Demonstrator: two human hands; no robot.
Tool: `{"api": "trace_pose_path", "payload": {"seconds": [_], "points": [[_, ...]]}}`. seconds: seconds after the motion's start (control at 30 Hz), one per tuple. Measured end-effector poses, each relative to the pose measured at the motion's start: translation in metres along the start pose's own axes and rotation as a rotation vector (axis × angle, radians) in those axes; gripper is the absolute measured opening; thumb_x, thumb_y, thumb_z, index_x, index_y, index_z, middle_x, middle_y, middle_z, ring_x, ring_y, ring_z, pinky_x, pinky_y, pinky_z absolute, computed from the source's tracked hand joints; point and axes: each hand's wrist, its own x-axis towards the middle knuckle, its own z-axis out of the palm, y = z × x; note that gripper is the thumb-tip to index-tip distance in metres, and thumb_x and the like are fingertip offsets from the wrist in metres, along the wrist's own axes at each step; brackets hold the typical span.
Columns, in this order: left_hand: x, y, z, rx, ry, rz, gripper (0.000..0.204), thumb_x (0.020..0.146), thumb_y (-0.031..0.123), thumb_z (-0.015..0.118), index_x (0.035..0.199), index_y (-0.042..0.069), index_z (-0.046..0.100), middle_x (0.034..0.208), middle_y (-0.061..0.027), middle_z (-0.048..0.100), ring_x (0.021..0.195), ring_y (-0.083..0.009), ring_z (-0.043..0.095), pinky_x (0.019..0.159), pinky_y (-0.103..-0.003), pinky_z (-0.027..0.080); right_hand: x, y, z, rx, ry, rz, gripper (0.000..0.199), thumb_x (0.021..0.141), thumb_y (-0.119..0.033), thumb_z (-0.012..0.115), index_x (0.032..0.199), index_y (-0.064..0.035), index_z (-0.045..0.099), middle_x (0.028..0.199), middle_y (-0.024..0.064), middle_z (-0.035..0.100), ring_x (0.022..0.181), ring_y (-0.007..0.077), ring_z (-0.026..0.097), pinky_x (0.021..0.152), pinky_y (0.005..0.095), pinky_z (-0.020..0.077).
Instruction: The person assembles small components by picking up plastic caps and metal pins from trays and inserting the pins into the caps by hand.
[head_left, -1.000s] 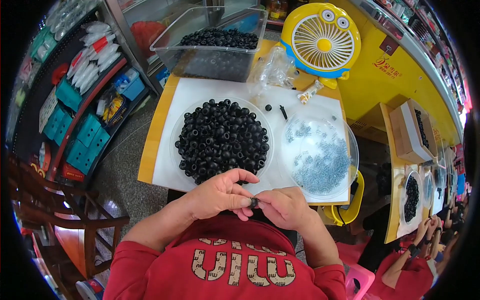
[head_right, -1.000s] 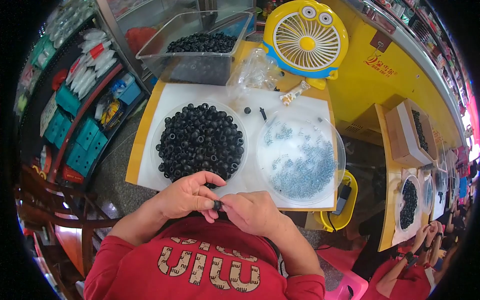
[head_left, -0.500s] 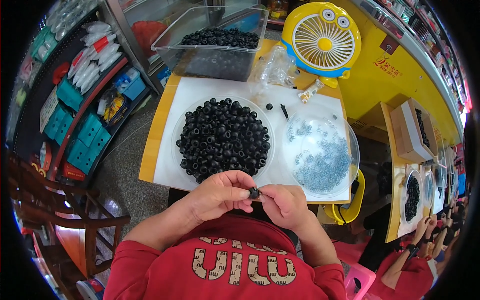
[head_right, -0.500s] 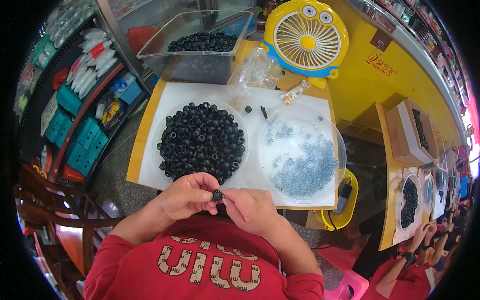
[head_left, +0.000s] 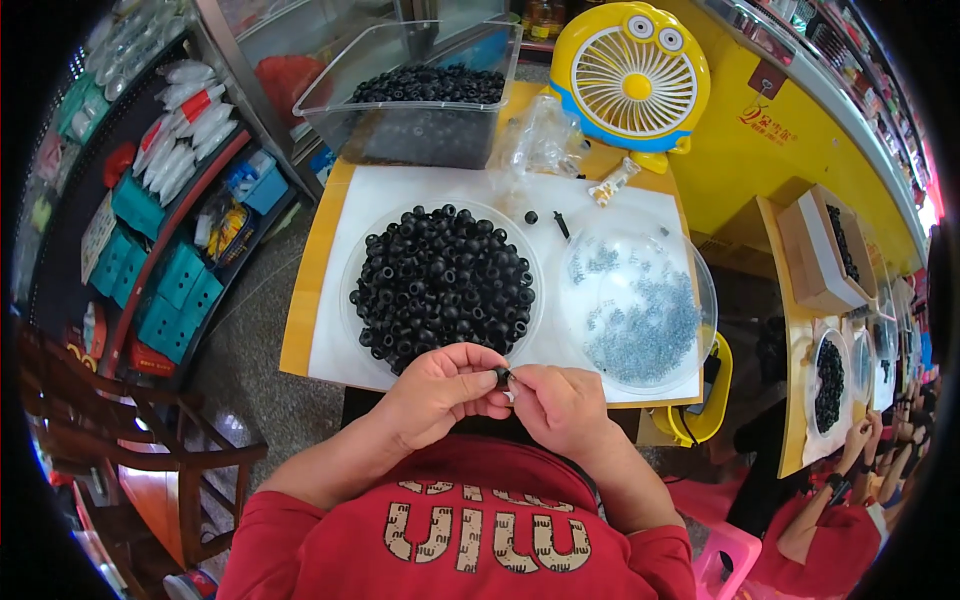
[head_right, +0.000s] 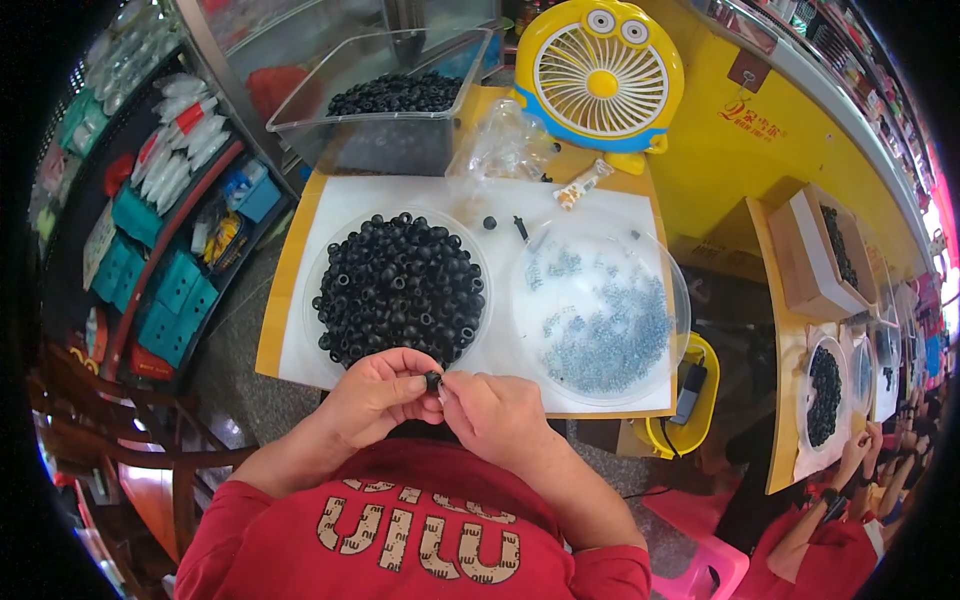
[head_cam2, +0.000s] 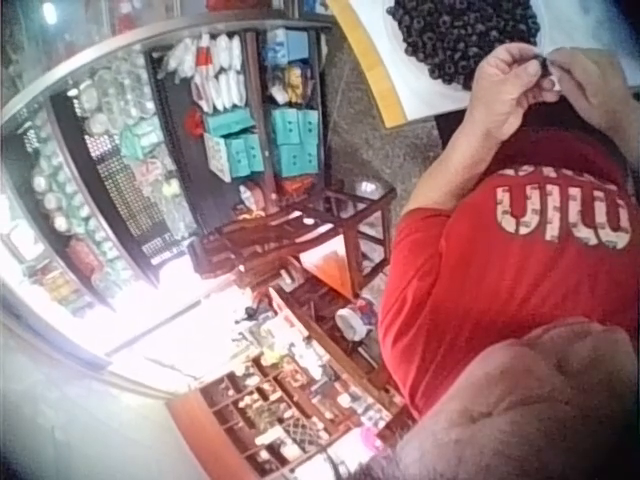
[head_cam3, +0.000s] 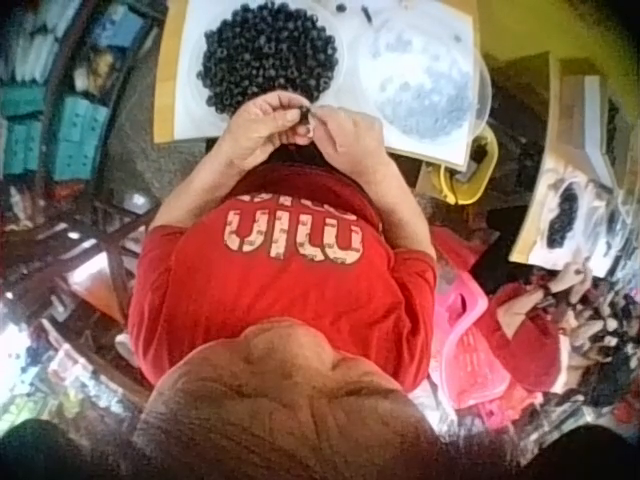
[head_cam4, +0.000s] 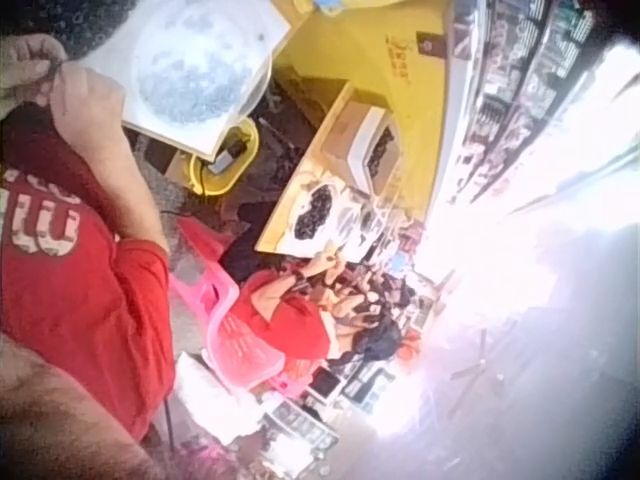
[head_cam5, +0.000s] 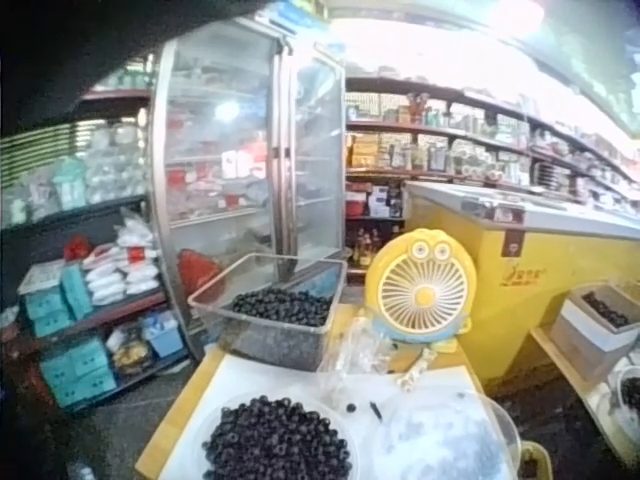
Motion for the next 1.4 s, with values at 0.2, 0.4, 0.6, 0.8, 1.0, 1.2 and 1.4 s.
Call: {"api": "trace_pose_path", "payload": {"seconds": [0.2, 0.4, 0.6, 0.8, 1.0, 1.2, 1.4], "points": [[0.003, 0.003, -0.004, -0.085, -0.052, -0.078, 0.017, 0.082, 0.006, 0.051, 0.098, 0.000, 0.050, 0.085, -0.0087, 0.058, 0.074, -0.0163, 0.059, 0.071, -0.031, 0.050, 0.004, 0.002, 0.002, 0.063, 0.042, 0.003, 0.015, 0.066, 0.000, 0.058, 0.079, -0.0040, 0.051, 0.058, 0.0071, 0.055, 0.046, 0.0227, 0.055, 0.041, 0.0294, 0.0428], [0.002, -0.001, 0.003, 0.133, 0.044, 0.089, 0.017, 0.081, 0.003, 0.050, 0.098, 0.001, 0.049, 0.087, -0.0074, 0.057, 0.077, -0.0151, 0.057, 0.075, -0.029, 0.049, 0.006, -0.005, -0.003, -0.091, -0.065, 0.036, 0.011, 0.068, -0.005, 0.058, 0.077, -0.0050, 0.052, 0.055, 0.0069, 0.052, 0.046, 0.0231, 0.054, 0.041, 0.0320, 0.0425], [-0.003, 0.000, 0.007, 0.356, 0.034, 0.259, 0.018, 0.080, 0.001, 0.051, 0.098, 0.000, 0.049, 0.088, -0.0073, 0.056, 0.080, -0.0141, 0.056, 0.075, -0.029, 0.048, 0.004, -0.007, 0.002, 0.218, 0.040, 0.166, 0.013, 0.068, -0.002, 0.059, 0.078, -0.0043, 0.052, 0.059, 0.0079, 0.055, 0.047, 0.0224, 0.055, 0.041, 0.0308, 0.0428], [-0.002, 0.010, 0.005, 0.003, 0.006, -0.008, 0.013, 0.079, 0.000, 0.052, 0.091, 0.000, 0.052, 0.083, -0.0084, 0.057, 0.076, -0.0166, 0.058, 0.071, -0.030, 0.050, -0.005, 0.002, 0.011, 0.130, 0.075, -0.021, 0.016, 0.068, -0.001, 0.059, 0.081, -0.0031, 0.051, 0.059, 0.0084, 0.056, 0.046, 0.0214, 0.055, 0.039, 0.0297, 0.0421], [-0.001, 0.008, 0.000, 0.004, -0.039, -0.009, 0.012, 0.077, -0.001, 0.052, 0.090, -0.001, 0.052, 0.083, -0.0090, 0.057, 0.076, -0.0173, 0.058, 0.071, -0.030, 0.050, -0.006, 0.002, 0.008, -0.006, 0.015, -0.080, 0.016, 0.066, -0.003, 0.059, 0.080, -0.0037, 0.051, 0.054, 0.0037, 0.050, 0.042, 0.0182, 0.051, 0.038, 0.0280, 0.0410], [-0.005, 0.014, 0.001, 0.040, -0.051, -0.079, 0.016, 0.078, -0.001, 0.053, 0.094, -0.002, 0.053, 0.086, -0.0098, 0.056, 0.078, -0.0174, 0.058, 0.073, -0.029, 0.050, 0.001, -0.001, -0.004, -0.091, -0.022, -0.143, 0.016, 0.063, -0.002, 0.059, 0.078, -0.0039, 0.051, 0.051, 0.0021, 0.045, 0.041, 0.0166, 0.047, 0.037, 0.0276, 0.0385], [-0.004, 0.010, 0.002, -0.026, -0.029, -0.110, 0.018, 0.077, -0.001, 0.054, 0.095, -0.002, 0.053, 0.087, -0.0098, 0.057, 0.079, -0.0167, 0.058, 0.072, -0.029, 0.050, 0.000, -0.001, -0.006, -0.134, -0.042, -0.179, 0.017, 0.060, -0.001, 0.059, 0.075, -0.0031, 0.052, 0.048, 0.0023, 0.041, 0.039, 0.0162, 0.045, 0.036, 0.0284, 0.0366]]}}
